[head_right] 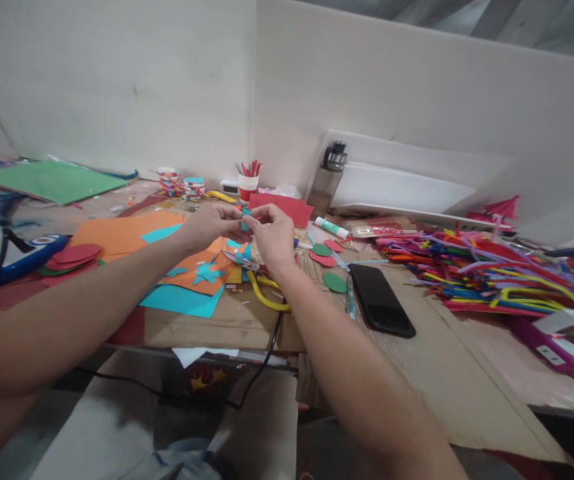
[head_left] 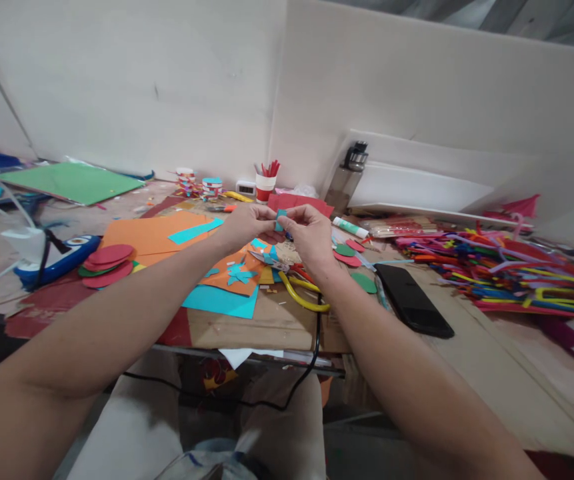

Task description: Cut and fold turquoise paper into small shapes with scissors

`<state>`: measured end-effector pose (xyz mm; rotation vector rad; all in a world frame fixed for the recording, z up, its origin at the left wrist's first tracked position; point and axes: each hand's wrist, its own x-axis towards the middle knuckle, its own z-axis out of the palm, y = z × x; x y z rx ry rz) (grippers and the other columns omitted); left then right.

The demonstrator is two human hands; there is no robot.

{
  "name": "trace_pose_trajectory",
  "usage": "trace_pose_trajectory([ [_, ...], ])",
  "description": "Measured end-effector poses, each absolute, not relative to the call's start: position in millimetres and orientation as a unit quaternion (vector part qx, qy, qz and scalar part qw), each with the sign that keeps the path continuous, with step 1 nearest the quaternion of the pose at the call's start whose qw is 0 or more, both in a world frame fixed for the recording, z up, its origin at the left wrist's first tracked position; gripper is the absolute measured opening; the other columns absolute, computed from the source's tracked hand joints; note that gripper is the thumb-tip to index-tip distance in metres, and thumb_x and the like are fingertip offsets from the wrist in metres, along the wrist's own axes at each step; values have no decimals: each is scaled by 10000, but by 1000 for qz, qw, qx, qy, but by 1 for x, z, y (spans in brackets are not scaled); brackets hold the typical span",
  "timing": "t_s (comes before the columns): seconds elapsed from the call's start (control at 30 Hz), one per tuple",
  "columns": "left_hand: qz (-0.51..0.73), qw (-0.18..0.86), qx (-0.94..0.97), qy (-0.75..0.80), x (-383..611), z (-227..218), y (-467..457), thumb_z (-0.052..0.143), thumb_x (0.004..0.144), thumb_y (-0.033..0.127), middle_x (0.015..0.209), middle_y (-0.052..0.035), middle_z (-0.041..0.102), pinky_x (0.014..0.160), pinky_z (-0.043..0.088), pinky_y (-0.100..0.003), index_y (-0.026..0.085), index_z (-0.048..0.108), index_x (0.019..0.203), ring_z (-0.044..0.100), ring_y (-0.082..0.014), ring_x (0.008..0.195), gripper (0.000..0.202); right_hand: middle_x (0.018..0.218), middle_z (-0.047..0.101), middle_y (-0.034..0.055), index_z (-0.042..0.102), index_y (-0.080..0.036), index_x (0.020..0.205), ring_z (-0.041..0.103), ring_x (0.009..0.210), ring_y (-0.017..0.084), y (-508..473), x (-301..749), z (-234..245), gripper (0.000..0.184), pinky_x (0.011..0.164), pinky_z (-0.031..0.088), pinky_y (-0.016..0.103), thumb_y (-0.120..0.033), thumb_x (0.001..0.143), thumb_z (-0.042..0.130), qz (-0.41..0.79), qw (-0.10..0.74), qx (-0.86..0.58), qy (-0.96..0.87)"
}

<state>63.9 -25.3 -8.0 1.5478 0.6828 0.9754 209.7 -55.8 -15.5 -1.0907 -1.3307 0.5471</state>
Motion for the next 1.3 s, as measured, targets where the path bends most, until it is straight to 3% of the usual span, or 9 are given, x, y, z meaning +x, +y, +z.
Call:
trace_pose_trajectory([
  [0.3,364,599,649,295,61,-6,-23,726,743,202,701,-95,733,656,555,-266,105,711,754,689,-146,613,98,634,587,-37,576,-193,657,506,598,100,-50,210,-20,186,609,432,260,-252,615,748,302,662,-442,-525],
  [0.67,364,635,615,293,61,-4,-23,689,725,127,671,-79,708,611,497,-256,107,699,715,626,-114,555,24,635,552,-49,539,-204,671,487,594,97,-49,210,-22,228,603,423,256,-283,645,751,304,655,-454,-522],
  [1.07,364,614,642,279,59,-6,-19,679,734,147,697,-76,708,595,477,-238,107,708,732,595,-94,542,49,680,573,-42,516,-201,678,503,616,92,-53,208,-19,237,623,436,254,-235,633,747,321,664,-442,-510],
  [1.3,416,640,605,227,66,-7,-27,748,747,299,718,-55,670,590,455,-231,98,678,770,576,-86,580,214,721,546,-58,554,-206,857,513,625,78,-51,210,-12,282,599,417,223,-167,624,708,401,694,-418,-428],
])
